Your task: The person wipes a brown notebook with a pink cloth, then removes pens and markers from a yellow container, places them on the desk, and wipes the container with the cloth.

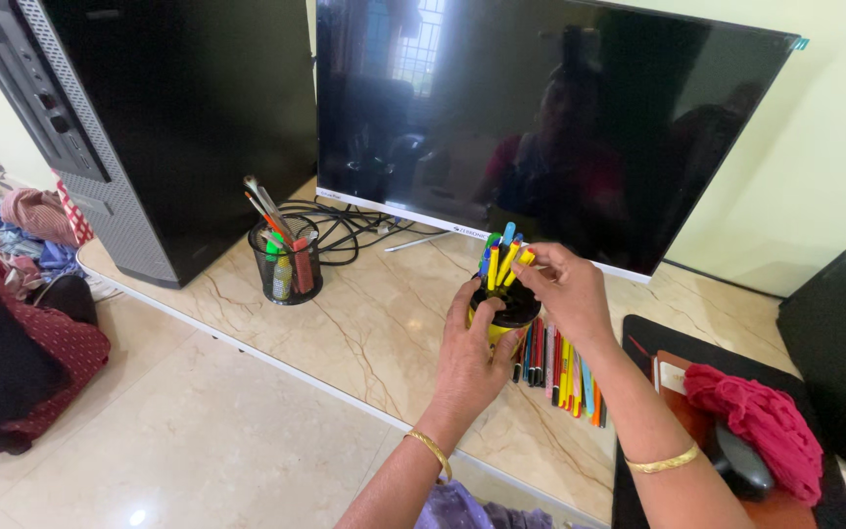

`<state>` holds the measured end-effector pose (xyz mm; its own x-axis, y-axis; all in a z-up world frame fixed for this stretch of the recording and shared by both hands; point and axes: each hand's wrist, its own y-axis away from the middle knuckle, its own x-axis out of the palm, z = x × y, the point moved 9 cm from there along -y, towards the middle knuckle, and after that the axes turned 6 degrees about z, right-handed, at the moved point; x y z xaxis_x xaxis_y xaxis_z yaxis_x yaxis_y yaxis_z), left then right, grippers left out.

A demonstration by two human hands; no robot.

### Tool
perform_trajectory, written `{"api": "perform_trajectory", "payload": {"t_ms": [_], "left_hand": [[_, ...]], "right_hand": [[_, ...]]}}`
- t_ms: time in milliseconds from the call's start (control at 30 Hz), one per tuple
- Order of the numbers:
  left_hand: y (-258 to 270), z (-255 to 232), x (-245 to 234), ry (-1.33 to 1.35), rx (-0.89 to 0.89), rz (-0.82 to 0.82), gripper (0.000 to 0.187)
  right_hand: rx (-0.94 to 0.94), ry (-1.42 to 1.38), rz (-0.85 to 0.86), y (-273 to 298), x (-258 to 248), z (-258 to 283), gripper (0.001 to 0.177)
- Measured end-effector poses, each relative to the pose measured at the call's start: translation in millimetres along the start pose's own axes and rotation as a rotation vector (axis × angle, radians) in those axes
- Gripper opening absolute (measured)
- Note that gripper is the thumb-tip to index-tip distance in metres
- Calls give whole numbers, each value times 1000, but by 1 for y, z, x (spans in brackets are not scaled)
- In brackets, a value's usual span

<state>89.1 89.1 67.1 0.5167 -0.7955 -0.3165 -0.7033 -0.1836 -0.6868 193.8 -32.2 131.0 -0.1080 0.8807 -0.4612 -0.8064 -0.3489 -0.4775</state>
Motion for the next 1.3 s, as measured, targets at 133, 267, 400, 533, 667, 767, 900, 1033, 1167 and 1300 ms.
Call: {"api": "perform_trajectory", "payload": {"t_ms": [133, 267, 400, 533, 667, 767, 900, 1033, 1167, 1300], "left_hand": [[-1, 3, 1, 26, -17, 8, 46], [0, 1, 1, -13, 7, 7, 46], [-1, 2, 3, -27, 5, 20, 44], [1, -2, 0, -2, 29, 11, 45], [3, -20, -10, -97, 113, -51, 51], [13, -41, -15, -197, 221, -100, 51], [30, -71, 1, -164, 472, 109, 36], [44, -84, 30, -165, 572, 345, 37], [45, -85, 45, -200, 604, 450, 34], [48, -78, 55, -181, 568, 529, 26]], "right_hand": [[75, -16, -44, -2, 7, -17, 19], [38, -117, -74, -8, -4, -17, 18], [-46, -184, -199, -15, -41, 3, 19], [-70, -248, -252, -13, -75, 19, 19], [-13, -310, -310, -3, -105, 2, 20], [120, -333, -280, 8, -109, -39, 21], [280, -297, -172, 19, -90, -94, 26], [377, -170, -32, 27, -70, -130, 33], [476, 14, 51, 32, -55, -147, 36], [483, 70, 71, 35, -45, -152, 36]]}}
